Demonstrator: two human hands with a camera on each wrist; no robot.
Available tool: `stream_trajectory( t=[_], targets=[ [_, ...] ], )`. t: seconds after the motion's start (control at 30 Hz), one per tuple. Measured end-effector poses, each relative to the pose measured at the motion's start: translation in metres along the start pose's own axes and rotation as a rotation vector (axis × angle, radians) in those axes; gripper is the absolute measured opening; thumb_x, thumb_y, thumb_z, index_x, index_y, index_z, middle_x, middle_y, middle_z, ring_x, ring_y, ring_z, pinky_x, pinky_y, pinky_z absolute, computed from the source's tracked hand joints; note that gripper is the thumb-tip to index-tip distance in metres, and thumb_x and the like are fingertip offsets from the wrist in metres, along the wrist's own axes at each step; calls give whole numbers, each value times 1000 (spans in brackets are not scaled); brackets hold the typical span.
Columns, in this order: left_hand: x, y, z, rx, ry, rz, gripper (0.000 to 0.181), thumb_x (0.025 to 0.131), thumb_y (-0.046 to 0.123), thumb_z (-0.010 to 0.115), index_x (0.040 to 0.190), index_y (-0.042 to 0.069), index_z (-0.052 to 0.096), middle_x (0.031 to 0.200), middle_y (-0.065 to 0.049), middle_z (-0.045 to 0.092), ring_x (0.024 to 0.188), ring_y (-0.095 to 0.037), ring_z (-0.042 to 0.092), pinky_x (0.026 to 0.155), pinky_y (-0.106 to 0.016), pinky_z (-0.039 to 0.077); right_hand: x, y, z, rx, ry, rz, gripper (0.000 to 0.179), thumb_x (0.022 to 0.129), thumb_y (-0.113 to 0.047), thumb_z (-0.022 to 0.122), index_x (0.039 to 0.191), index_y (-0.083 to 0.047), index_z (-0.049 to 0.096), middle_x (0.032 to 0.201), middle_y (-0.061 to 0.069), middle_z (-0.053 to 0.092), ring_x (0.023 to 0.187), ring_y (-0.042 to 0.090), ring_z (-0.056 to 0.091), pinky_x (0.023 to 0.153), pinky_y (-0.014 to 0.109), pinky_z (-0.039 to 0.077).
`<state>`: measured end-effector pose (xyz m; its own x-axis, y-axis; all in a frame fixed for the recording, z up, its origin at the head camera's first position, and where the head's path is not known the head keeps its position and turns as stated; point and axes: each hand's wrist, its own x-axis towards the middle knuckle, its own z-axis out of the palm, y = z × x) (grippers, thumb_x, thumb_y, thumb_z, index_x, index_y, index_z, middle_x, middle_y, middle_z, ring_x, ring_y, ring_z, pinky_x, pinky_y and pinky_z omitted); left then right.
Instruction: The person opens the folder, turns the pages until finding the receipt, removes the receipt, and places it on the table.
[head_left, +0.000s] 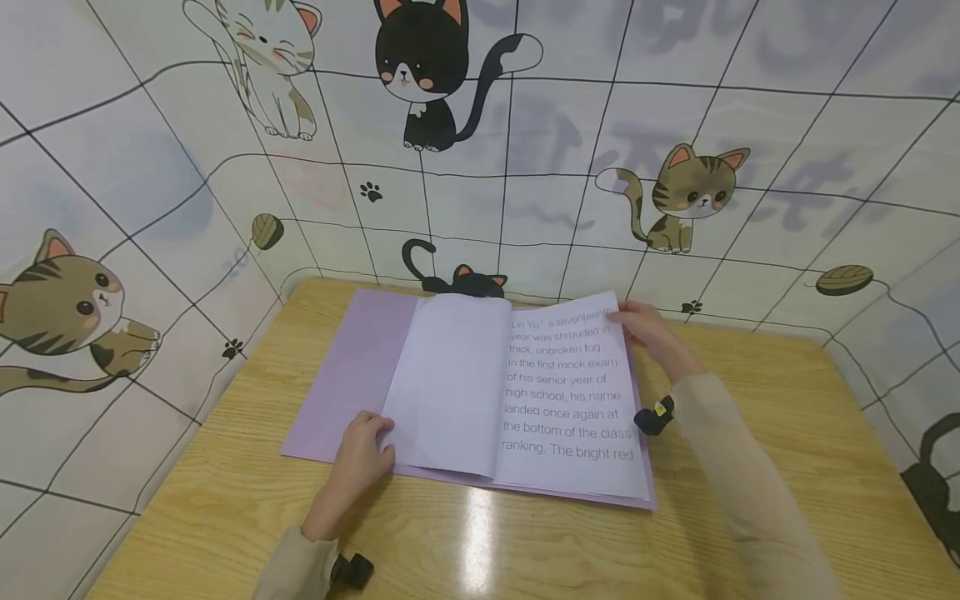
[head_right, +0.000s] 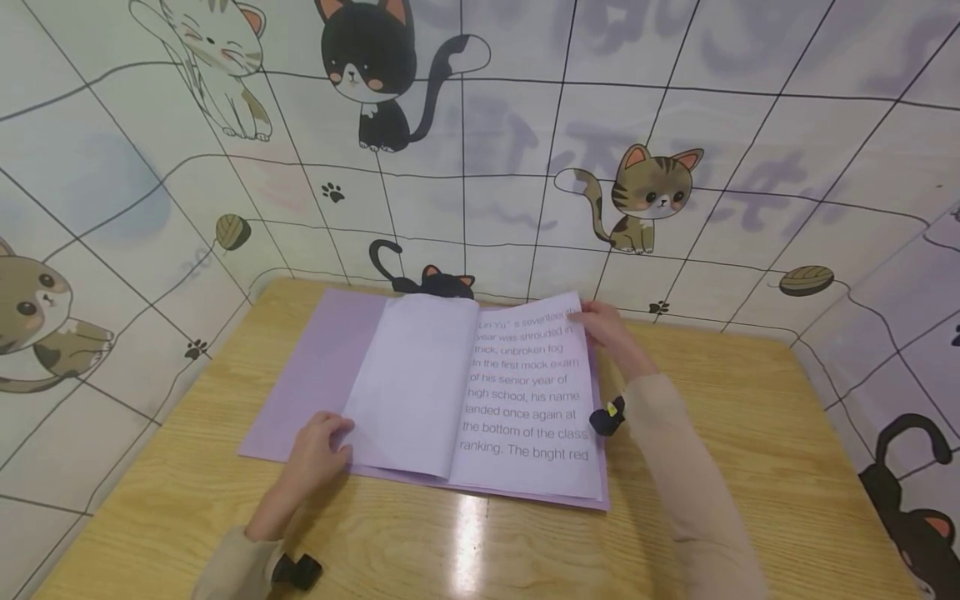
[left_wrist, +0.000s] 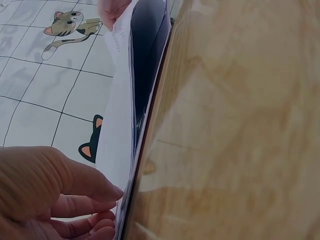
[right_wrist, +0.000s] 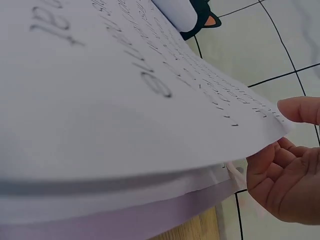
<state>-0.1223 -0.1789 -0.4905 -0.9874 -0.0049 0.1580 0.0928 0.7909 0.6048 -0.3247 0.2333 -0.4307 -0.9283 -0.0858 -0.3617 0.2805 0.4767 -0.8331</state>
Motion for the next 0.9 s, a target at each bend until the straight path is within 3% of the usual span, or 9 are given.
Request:
stream_trajectory(
  t=[0.17, 0.33, 0.67, 0.9],
  targets=[
    [0, 0, 1, -4, -4, -4, 25, 68, -9, 67, 93, -12, 65, 93, -20, 57, 90, -36, 55, 83, -48, 47, -12, 3, 0, 38, -93, -30, 56, 95, -24, 51, 142, 1, 33, 124, 19, 52, 101, 25, 53, 94, 39, 39],
    [1, -1, 1, -4, -5, -4, 26, 69, -9, 66, 94, -12, 65, 93, -20, 57, 90, -36, 55, 83, -48, 47, -23, 5, 3, 74, -162, -87, 54, 94, -20, 52, 140, 2, 35, 113, 13, 61, 91, 19, 61, 84, 33, 47],
    [0, -1, 1, 3, -2, 7, 25, 68, -9, 66, 93, -12, 65, 92, -20, 57, 90, -36, 55, 82, -48, 47, -38, 6, 11, 101, -205, -132, 50, 94, -19, 54, 138, 0, 40, 119, 18, 59, 91, 20, 64, 80, 34, 51],
    [0, -1, 1, 5, -3, 6, 25, 68, -9, 66, 94, -12, 64, 93, -20, 56, 90, -36, 55, 82, -48, 47, -47, 2, 19, 114, -290, -157, 45, 95, -16, 50, 136, 0, 40, 115, 19, 61, 90, 26, 66, 79, 37, 53]
  ],
)
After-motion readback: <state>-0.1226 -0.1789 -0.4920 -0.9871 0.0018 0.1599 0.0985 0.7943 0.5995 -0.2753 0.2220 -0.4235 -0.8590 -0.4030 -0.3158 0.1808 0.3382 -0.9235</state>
